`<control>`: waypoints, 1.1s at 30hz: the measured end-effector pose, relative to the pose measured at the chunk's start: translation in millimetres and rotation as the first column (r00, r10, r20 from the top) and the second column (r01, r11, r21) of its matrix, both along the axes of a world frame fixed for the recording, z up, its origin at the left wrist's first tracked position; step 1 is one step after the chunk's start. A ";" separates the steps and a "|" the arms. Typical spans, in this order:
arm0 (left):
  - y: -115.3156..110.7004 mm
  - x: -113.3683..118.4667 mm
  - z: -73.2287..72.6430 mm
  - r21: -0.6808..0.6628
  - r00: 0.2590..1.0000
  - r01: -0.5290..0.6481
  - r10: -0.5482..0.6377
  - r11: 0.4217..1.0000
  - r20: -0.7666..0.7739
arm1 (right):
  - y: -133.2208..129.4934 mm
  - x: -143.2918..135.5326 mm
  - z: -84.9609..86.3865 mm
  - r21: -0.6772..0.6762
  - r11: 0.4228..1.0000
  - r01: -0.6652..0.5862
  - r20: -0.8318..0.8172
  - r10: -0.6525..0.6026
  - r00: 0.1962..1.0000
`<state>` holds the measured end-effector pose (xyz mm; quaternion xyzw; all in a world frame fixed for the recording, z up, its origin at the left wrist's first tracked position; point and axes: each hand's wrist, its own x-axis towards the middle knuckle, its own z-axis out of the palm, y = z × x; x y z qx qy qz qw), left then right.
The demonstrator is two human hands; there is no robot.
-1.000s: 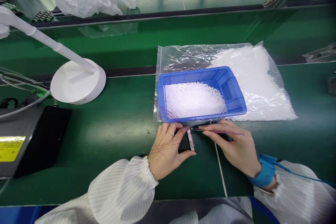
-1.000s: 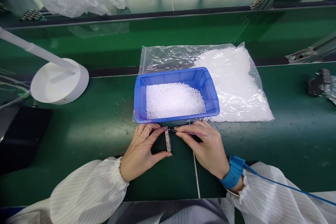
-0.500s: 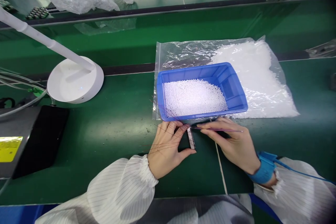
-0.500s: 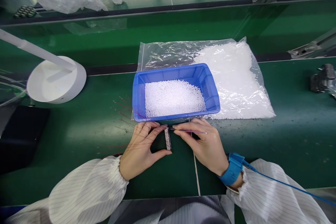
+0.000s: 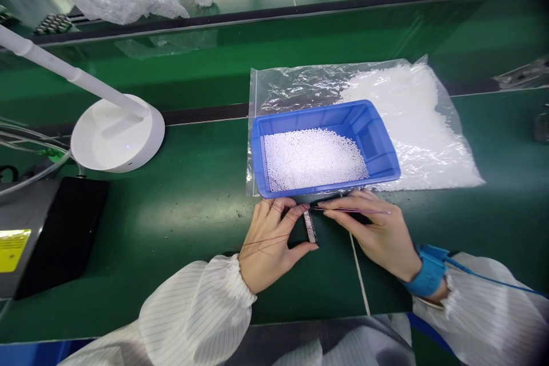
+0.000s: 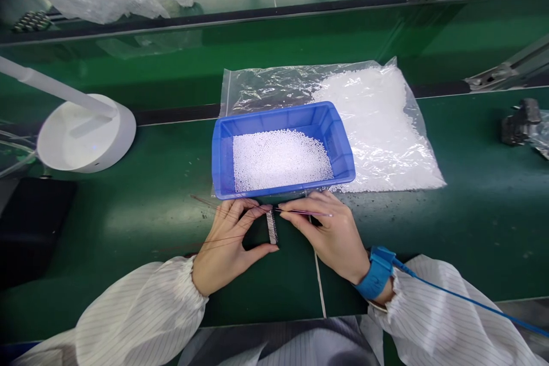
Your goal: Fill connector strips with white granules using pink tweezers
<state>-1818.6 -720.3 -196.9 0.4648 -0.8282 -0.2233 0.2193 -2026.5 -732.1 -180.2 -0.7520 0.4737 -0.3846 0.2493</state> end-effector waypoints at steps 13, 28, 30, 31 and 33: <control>0.0 0.3 0.5 -0.029 1.000 0.000 0.000 1.000 0.000 | 0.5 -1.9 0.8 -0.003 1.000 0.027 0.010 -0.027 1.000; 0.1 0.6 0.0 -0.033 1.000 0.000 0.000 0.999 0.009 | -0.7 -0.7 0.7 -0.006 1.000 0.005 0.003 -0.005 1.000; 0.6 0.8 -0.2 -0.038 1.000 -0.003 0.003 0.999 0.011 | -0.7 -0.3 1.2 -0.016 1.000 0.000 -0.007 -0.001 1.000; 0.9 0.8 -0.1 -0.039 1.000 -0.006 0.006 0.999 0.012 | -0.7 0.0 1.5 -0.020 1.000 -0.001 -0.012 0.001 1.000; 1.2 1.0 0.0 -0.037 1.000 -0.009 0.009 0.999 0.012 | -0.8 0.5 2.1 -0.026 1.000 -0.005 -0.019 0.004 1.000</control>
